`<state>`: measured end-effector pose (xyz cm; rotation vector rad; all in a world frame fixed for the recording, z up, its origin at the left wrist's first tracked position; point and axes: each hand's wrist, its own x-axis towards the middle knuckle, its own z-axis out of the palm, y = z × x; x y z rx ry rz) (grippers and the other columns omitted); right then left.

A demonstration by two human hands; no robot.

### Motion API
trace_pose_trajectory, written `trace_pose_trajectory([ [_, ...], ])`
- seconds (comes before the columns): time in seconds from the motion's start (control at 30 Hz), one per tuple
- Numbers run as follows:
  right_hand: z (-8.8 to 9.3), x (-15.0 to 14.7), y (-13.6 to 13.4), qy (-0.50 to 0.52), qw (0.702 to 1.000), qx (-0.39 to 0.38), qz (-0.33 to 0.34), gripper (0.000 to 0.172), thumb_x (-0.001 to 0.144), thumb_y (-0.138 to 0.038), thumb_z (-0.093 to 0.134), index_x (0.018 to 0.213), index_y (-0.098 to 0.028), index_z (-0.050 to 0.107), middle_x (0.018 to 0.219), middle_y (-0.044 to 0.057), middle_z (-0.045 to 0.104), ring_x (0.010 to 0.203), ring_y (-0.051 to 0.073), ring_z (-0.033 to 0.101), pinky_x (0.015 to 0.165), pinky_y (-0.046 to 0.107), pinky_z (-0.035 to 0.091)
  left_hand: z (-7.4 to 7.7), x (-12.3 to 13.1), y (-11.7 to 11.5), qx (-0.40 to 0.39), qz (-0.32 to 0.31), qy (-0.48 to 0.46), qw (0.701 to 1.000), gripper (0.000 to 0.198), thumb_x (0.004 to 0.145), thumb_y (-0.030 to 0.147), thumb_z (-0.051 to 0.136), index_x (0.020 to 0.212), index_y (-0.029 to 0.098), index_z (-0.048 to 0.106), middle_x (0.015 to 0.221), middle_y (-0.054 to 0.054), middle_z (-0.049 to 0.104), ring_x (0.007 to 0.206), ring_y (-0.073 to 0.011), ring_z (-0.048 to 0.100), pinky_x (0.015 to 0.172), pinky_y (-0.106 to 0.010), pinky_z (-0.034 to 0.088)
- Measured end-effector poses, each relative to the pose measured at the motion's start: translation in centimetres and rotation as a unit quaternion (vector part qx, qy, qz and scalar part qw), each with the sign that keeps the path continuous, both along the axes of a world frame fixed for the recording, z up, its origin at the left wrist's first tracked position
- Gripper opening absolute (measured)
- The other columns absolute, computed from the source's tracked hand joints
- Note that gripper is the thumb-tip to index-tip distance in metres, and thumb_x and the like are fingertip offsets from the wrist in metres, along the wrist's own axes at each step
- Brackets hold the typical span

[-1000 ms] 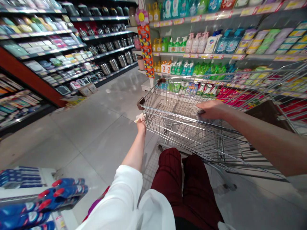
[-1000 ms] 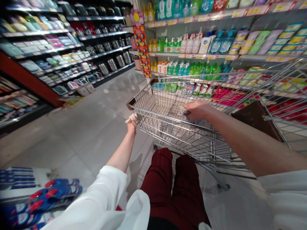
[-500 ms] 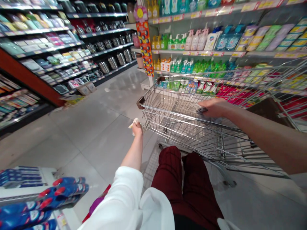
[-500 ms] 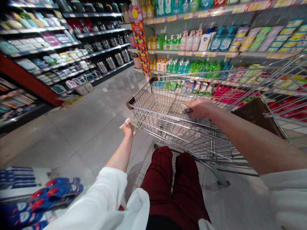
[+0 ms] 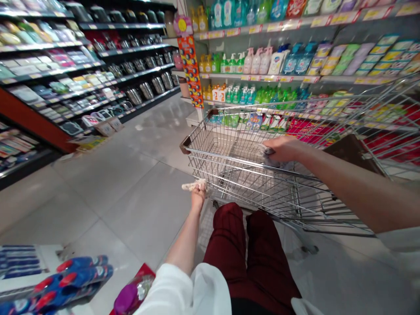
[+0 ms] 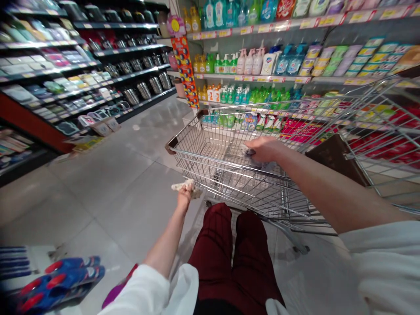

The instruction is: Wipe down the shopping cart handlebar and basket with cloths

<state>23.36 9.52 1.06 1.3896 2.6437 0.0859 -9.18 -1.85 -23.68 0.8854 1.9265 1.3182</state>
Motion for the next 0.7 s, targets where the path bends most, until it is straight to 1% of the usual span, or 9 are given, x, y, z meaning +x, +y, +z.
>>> trace_pose_trajectory([
  [0.07,0.6,-0.2,-0.1,0.020,1.000,-0.012,-0.003,0.007,0.080,-0.023,0.058,0.087,-0.022,0.062,0.105,0.012,0.070,0.082,0.017,0.056,0.063,0.030,0.027,1.2,1.1,-1.9,0.018,-0.024,0.011,0.999,0.028,0.080,0.043,0.058,0.090,0.018,0.065,0.086,-0.005,0.067,0.088,-0.0216,0.061,0.081,-0.031,0.046],
  [0.13,1.4,-0.5,-0.3,0.046,0.999,-0.022,-0.014,0.006,0.079,-0.023,0.059,0.084,-0.022,0.062,0.100,0.010,0.070,0.077,0.016,0.054,0.062,0.029,0.028,3.5,2.2,-3.4,0.059,-0.069,0.023,0.996,0.029,0.080,0.047,0.058,0.089,0.019,0.062,0.079,-0.001,0.063,0.077,-0.0181,0.058,0.071,-0.028,0.045],
  [0.23,2.4,-0.5,-0.8,0.123,0.992,-0.029,-0.020,0.009,0.075,-0.018,0.060,0.083,-0.021,0.062,0.090,0.007,0.069,0.073,0.014,0.052,0.062,0.027,0.030,8.6,3.8,-4.7,0.114,-0.147,0.040,0.982,0.028,0.081,0.047,0.061,0.089,0.020,0.057,0.073,0.002,0.056,0.068,-0.0139,0.052,0.064,-0.024,0.042],
  [0.3,2.7,-0.1,-1.6,0.212,0.977,-0.031,-0.009,0.013,0.070,-0.014,0.059,0.083,-0.019,0.062,0.086,0.005,0.068,0.074,0.014,0.054,0.064,0.026,0.035,12.3,5.3,-5.2,0.139,-0.189,0.060,0.970,0.029,0.081,0.045,0.064,0.098,0.022,0.055,0.074,0.004,0.053,0.067,-0.0130,0.050,0.064,-0.024,0.041],
  [0.43,2.2,0.6,-4.9,0.396,0.909,-0.096,0.088,0.017,0.072,-0.019,0.059,0.087,-0.017,0.065,0.091,0.004,0.067,0.080,0.017,0.059,0.073,0.027,0.044,18.5,9.2,-5.2,0.184,-0.245,0.099,0.947,0.039,0.083,0.043,0.065,0.115,0.024,0.052,0.075,0.004,0.053,0.067,-0.0137,0.051,0.064,-0.026,0.042],
  [0.53,1.8,0.4,-7.6,0.406,0.880,-0.163,0.185,0.039,0.072,-0.027,0.067,0.110,-0.022,0.066,0.113,0.004,0.066,0.099,0.020,0.061,0.088,0.032,0.046,21.3,12.3,-4.0,0.230,-0.250,0.105,0.935,0.044,0.084,0.042,0.065,0.122,0.024,0.049,0.085,0.000,0.058,0.073,-0.0156,0.057,0.070,-0.029,0.046],
  [0.6,1.6,0.0,-8.6,0.399,0.883,-0.153,0.196,0.057,0.067,-0.029,0.074,0.123,-0.024,0.061,0.123,0.004,0.063,0.108,0.022,0.059,0.094,0.034,0.044,22.5,13.9,-2.8,0.239,-0.256,0.110,0.930,0.049,0.086,0.043,0.063,0.127,0.023,0.046,0.090,-0.002,0.061,0.078,-0.0176,0.059,0.073,-0.032,0.048],
  [0.63,1.4,-0.1,-8.8,0.403,0.887,-0.134,0.181,0.058,0.067,-0.028,0.074,0.123,-0.023,0.060,0.121,0.005,0.064,0.107,0.021,0.059,0.093,0.033,0.045,23.0,14.6,-2.3,0.232,-0.268,0.114,0.928,0.053,0.087,0.044,0.062,0.132,0.022,0.044,0.091,-0.003,0.063,0.079,-0.0187,0.061,0.074,-0.033,0.048],
  [0.7,1.0,-0.4,-8.6,0.404,0.902,-0.087,0.129,0.043,0.070,-0.023,0.069,0.112,-0.020,0.064,0.108,0.005,0.067,0.094,0.019,0.061,0.084,0.030,0.046,23.9,15.3,-1.7,0.204,-0.307,0.138,0.919,0.064,0.087,0.047,0.062,0.140,0.022,0.038,0.088,-0.004,0.064,0.078,-0.0211,0.062,0.073,-0.035,0.049],
])
